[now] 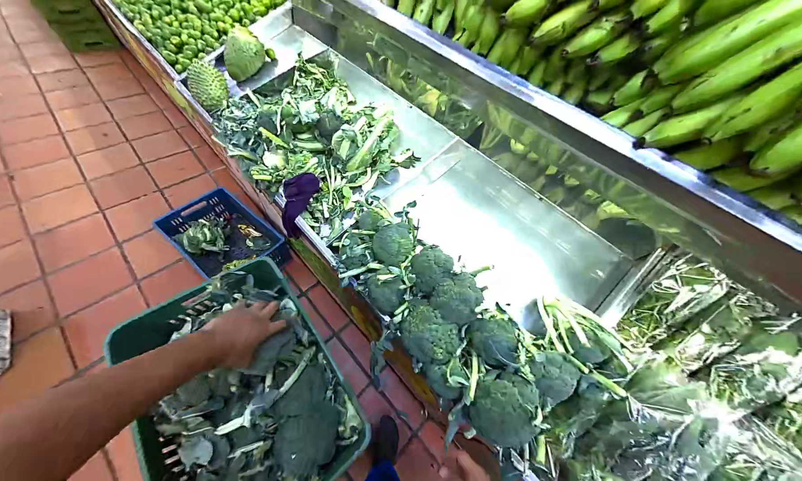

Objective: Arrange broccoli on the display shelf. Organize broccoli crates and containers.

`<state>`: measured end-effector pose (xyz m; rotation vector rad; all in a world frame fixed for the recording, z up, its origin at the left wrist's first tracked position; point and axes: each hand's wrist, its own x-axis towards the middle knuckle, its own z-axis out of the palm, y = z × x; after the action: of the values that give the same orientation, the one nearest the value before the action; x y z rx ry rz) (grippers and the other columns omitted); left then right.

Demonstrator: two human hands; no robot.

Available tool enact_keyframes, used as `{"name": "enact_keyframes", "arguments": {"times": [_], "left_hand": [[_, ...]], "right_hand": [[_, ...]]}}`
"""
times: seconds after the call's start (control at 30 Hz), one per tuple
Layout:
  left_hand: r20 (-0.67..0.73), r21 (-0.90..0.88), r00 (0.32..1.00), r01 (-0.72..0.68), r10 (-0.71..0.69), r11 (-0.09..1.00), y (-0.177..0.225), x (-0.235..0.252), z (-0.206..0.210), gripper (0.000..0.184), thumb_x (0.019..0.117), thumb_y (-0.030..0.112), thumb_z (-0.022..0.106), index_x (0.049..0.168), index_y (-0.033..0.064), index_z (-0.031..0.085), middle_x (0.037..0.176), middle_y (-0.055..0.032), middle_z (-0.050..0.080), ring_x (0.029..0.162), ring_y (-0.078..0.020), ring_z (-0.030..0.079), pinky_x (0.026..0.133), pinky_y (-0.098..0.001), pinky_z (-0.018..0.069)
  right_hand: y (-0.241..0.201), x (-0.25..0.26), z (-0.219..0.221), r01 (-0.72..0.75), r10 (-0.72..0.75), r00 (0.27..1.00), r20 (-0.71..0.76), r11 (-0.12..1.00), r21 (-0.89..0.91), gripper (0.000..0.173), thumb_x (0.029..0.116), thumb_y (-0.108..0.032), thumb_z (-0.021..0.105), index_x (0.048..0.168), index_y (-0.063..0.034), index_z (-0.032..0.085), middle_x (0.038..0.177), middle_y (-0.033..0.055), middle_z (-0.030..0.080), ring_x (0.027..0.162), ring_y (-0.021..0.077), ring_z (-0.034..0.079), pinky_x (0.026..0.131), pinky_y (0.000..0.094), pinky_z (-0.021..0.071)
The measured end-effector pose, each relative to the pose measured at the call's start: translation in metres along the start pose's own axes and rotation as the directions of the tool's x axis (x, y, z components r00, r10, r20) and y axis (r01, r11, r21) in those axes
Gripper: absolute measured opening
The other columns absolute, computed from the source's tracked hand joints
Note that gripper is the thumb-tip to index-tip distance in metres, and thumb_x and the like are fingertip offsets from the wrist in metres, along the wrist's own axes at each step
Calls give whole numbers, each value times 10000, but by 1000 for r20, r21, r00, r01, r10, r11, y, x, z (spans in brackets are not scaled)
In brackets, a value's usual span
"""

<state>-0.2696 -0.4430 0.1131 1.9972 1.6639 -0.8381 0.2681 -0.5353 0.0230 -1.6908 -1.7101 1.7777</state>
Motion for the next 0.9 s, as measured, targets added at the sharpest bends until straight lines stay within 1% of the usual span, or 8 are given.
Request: {"name": "enact_keyframes", "arguments": {"times": [0.17,0.23,0.4,0.5,0.57,0.67,0.8,0.9], "left_hand": [[-227,56,967,-107,117,993,14,-97,-63,873,669,448,891,1460,337,539,1538,-148,460,1369,-416,465,1065,-651,402],[-340,55,920,-189,197,980,25,-136,-90,857,649,450,894,1431,358,556,1520,-132,482,1353,-389,494,1073,-623,420],[-601,248,622,-451,501,857,58,-183,-147,755,596,336,906,1298,359,630,1429,-158,552,1265,-406,564,997,-659,475],[-629,421,435,-507,645,752,71,-174,-176,497,790,257,804,1252,322,632,1383,-120,576,1222,-379,587,932,-642,507],[-614,503,376,-492,694,711,77,-159,-194,462,871,149,738,1289,314,629,1368,-98,590,1217,-360,594,975,-657,488],[-570,555,367,-488,735,674,73,-123,-222,502,908,60,692,1333,318,618,1418,-101,562,1273,-374,569,1008,-701,462],[-550,583,371,-471,749,662,66,-60,-267,476,973,28,586,1356,308,622,1468,-55,551,1306,-344,554,1019,-664,452],[-616,534,347,-476,707,699,59,-1,-311,413,998,107,592,1375,275,620,1541,-6,513,1406,-303,483,1091,-642,409]], "right_hand": [[-128,88,-52,192,-215,973,85,956,222,423,997,-251,620,1341,-9,575,1184,129,706,1025,244,706,908,440,596],[-184,113,-56,347,-382,898,219,920,183,587,945,-316,679,1417,-13,506,1293,112,665,1144,226,670,984,425,569],[-303,144,-58,685,-590,638,495,728,-15,1026,770,-509,798,1587,-100,330,1595,73,432,1429,196,465,1149,434,448],[-338,161,-75,679,-583,536,611,728,99,1220,645,-664,859,1550,-40,331,1536,96,501,1392,202,509,1128,421,479],[-355,156,-86,684,-527,523,669,729,40,1208,624,-599,883,1535,-7,354,1438,64,587,1291,98,575,1075,325,507],[-373,164,-104,726,-551,506,664,688,18,1082,697,-487,874,1522,-5,368,1413,7,598,1286,1,543,1095,253,469],[-366,225,-140,673,-575,626,527,740,8,1105,661,-452,901,1534,-20,379,1408,18,616,1265,28,578,1072,282,504],[-382,251,-172,617,-591,736,329,786,31,708,743,-336,833,1337,-40,586,1114,-53,706,1024,-49,639,919,187,540]]}}
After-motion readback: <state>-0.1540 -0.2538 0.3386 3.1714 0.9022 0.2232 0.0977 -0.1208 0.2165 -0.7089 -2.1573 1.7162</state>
